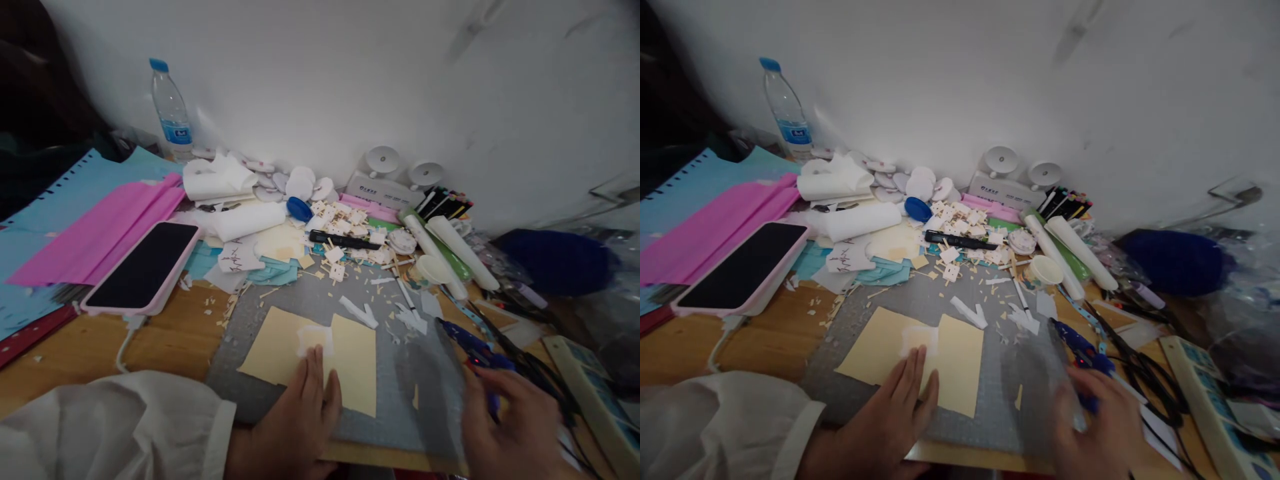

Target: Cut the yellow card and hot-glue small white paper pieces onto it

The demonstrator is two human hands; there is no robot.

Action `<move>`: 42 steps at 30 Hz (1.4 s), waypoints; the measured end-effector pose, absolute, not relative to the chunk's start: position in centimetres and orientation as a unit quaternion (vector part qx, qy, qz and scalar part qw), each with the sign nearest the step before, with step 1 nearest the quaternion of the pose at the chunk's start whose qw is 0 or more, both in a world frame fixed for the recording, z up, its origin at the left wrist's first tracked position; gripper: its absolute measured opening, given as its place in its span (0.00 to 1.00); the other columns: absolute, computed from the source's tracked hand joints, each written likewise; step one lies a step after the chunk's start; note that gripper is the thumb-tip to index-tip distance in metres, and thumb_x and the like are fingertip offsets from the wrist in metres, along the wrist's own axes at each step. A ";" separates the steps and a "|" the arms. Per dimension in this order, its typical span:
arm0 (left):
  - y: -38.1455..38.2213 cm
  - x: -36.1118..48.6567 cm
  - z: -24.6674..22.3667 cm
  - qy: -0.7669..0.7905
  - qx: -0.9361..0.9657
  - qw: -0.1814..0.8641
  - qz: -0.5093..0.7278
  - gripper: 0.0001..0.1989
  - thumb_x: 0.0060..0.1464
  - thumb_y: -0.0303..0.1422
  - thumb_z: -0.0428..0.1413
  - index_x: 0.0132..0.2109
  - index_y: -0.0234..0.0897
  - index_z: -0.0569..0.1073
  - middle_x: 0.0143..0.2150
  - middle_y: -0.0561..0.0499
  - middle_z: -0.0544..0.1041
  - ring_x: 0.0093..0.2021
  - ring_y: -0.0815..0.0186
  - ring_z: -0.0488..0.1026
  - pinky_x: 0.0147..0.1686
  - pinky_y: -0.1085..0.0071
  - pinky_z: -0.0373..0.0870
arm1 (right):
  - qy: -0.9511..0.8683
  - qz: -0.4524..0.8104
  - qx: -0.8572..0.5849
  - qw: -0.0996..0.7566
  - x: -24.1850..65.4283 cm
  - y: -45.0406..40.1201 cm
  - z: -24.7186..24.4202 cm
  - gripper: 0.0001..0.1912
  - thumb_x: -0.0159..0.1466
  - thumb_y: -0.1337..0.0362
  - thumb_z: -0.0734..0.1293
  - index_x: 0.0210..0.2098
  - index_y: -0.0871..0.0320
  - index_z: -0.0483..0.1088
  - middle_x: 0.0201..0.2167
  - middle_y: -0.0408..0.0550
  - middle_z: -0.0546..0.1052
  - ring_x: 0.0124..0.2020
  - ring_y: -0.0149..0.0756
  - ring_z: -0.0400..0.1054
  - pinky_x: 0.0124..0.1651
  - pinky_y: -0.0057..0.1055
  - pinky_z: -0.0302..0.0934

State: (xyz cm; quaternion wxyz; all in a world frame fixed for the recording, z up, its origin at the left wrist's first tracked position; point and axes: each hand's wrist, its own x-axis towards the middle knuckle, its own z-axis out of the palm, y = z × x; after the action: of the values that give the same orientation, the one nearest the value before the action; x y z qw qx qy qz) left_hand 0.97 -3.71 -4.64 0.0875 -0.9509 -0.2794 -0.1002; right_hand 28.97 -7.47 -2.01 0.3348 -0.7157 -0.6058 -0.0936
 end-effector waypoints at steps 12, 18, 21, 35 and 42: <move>-3.7 1.0 -5.0 -0.270 -0.939 0.181 -0.109 0.33 0.60 0.51 0.44 0.55 0.21 0.66 0.52 0.25 0.73 0.55 0.40 0.69 0.53 0.49 0.53 | -0.844 0.218 -0.472 0.133 20.0 3.3 -1.3 0.06 0.64 0.71 0.60 0.38 0.55 0.66 0.37 0.49 0.70 0.41 0.40 0.65 0.45 0.38 0.61; -3.4 1.0 -5.4 -0.267 -0.928 0.226 -0.129 0.17 0.61 0.32 0.46 0.52 0.26 0.69 0.45 0.34 0.79 0.50 0.48 0.74 0.52 0.52 0.58 | -0.843 0.279 -0.443 0.126 20.2 5.3 -1.5 0.06 0.61 0.74 0.62 0.32 0.56 0.63 0.31 0.44 0.68 0.35 0.35 0.63 0.37 0.31 0.57; -3.4 1.1 -5.7 -0.261 -0.924 0.236 -0.149 0.17 0.61 0.33 0.46 0.51 0.26 0.69 0.44 0.33 0.79 0.49 0.48 0.74 0.51 0.53 0.60 | -0.830 0.306 -0.441 0.152 20.5 5.2 -1.9 0.07 0.62 0.74 0.61 0.32 0.56 0.64 0.30 0.44 0.68 0.34 0.34 0.62 0.37 0.31 0.57; -3.0 0.7 -4.7 -0.251 -0.950 0.166 -0.082 0.31 0.60 0.48 0.47 0.56 0.23 0.65 0.52 0.25 0.73 0.54 0.44 0.69 0.53 0.52 0.55 | -0.736 0.469 -0.438 0.215 20.4 4.4 -1.7 0.04 0.63 0.71 0.61 0.34 0.56 0.66 0.33 0.43 0.70 0.31 0.30 0.62 0.34 0.28 0.58; 0.1 -0.3 0.1 -0.298 -0.942 -0.080 -0.132 0.34 0.54 0.50 0.51 0.59 0.28 0.62 0.57 0.35 0.68 0.54 0.49 0.64 0.54 0.52 0.57 | -0.599 0.609 -0.434 0.286 20.2 4.9 -2.3 0.08 0.61 0.60 0.67 0.32 0.56 0.65 0.36 0.45 0.74 0.33 0.31 0.67 0.37 0.30 0.62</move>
State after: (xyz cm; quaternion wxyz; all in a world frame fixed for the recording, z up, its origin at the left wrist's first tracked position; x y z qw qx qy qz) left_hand -0.29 0.11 0.09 -0.0805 -0.9418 -0.2984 -0.1321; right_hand 20.21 4.90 -2.31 0.2858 -0.4343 -0.5988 0.6092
